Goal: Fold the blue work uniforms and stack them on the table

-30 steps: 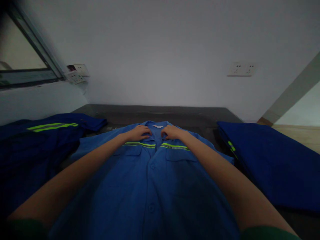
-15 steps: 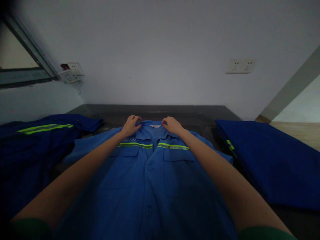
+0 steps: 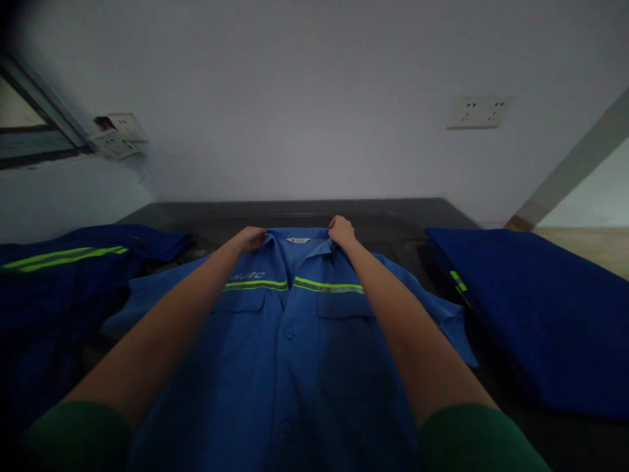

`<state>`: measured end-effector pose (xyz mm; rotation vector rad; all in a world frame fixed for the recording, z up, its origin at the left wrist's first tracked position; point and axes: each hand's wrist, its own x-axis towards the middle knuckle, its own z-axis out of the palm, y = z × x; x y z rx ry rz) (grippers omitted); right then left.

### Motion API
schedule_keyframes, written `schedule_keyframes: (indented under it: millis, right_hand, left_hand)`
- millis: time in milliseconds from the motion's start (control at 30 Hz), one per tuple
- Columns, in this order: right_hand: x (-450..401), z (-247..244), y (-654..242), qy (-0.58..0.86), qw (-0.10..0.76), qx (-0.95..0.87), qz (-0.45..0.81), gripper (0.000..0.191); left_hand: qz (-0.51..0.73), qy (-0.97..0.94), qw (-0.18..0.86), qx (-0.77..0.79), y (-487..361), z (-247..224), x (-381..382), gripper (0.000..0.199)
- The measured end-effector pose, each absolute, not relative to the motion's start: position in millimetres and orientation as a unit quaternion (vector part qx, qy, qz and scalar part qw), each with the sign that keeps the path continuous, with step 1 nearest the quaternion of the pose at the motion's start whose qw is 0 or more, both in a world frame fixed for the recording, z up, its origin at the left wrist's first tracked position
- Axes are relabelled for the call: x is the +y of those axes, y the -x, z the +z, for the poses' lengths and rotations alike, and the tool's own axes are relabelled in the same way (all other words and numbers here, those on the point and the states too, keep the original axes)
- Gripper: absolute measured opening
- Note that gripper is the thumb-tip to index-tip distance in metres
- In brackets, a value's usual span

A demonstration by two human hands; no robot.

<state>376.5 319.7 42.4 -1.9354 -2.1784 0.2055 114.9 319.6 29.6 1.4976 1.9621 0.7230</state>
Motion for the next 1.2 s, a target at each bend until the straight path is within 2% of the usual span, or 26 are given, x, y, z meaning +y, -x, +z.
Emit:
schedule_keyframes:
  millis: [133, 233, 300, 333, 433, 567, 633, 767, 900, 1033, 1200]
  right_hand:
    - [308.4, 39.6, -382.0, 0.621, 0.116, -0.773, 0.06, 0.031]
    - [295.5, 47.9, -378.5, 0.502, 0.155, -0.851, -0.004, 0.034]
    - [290.1, 55.6, -374.9, 0.404, 0.121, -0.907, 0.01, 0.029]
    - [288.5, 58.9, -373.8, 0.368, 0.081, -0.925, 0.046, 0.029]
    - [285.9, 64.4, -376.2, 0.319, -0.005, -0.935, 0.158, 0.039]
    - [282.1, 63.6, -388.7, 0.316, 0.022, -0.931, 0.179, 0.054]
    - [279.6, 61.1, -392.7, 0.318, 0.026, -0.932, 0.173, 0.047]
    - [278.3, 53.8, -387.5, 0.327, 0.059, -0.931, 0.149, 0.018]
    - [281.9, 45.8, -367.2, 0.373, 0.103, -0.917, 0.097, 0.026]
    - [282.0, 35.1, -341.0, 0.456, 0.148, -0.877, 0.034, 0.024]
    - [275.6, 14.5, -322.0, 0.52, 0.15, -0.841, -0.022, 0.018]
  left_hand:
    - [0.261, -0.551, 0.277, 0.743, -116.0, 26.4, 310.1, 0.029]
    - [0.237, -0.654, 0.098, 0.712, -117.1, 36.0, 302.9, 0.043]
    - [0.187, -0.762, -0.003, 0.62, -121.9, 43.6, 297.6, 0.038]
    - [0.151, -0.812, 0.0, 0.564, -125.3, 46.4, 294.8, 0.034]
    - [0.062, -0.892, 0.109, 0.434, -133.8, 49.2, 287.5, 0.032]
    - [0.094, -0.895, 0.162, 0.404, -127.8, 44.0, 286.6, 0.046]
    - [0.094, -0.895, 0.158, 0.407, -121.1, 40.0, 289.7, 0.04]
    - [0.087, -0.883, 0.096, 0.451, -118.7, 29.8, 294.0, 0.022]
    - [0.104, -0.861, 0.043, 0.496, -132.2, 16.8, 292.8, 0.023]
    - [0.136, -0.849, 0.0, 0.51, -147.7, 3.4, 289.6, 0.022]
    - [0.195, -0.827, -0.063, 0.524, -157.5, -9.7, 280.8, 0.015]
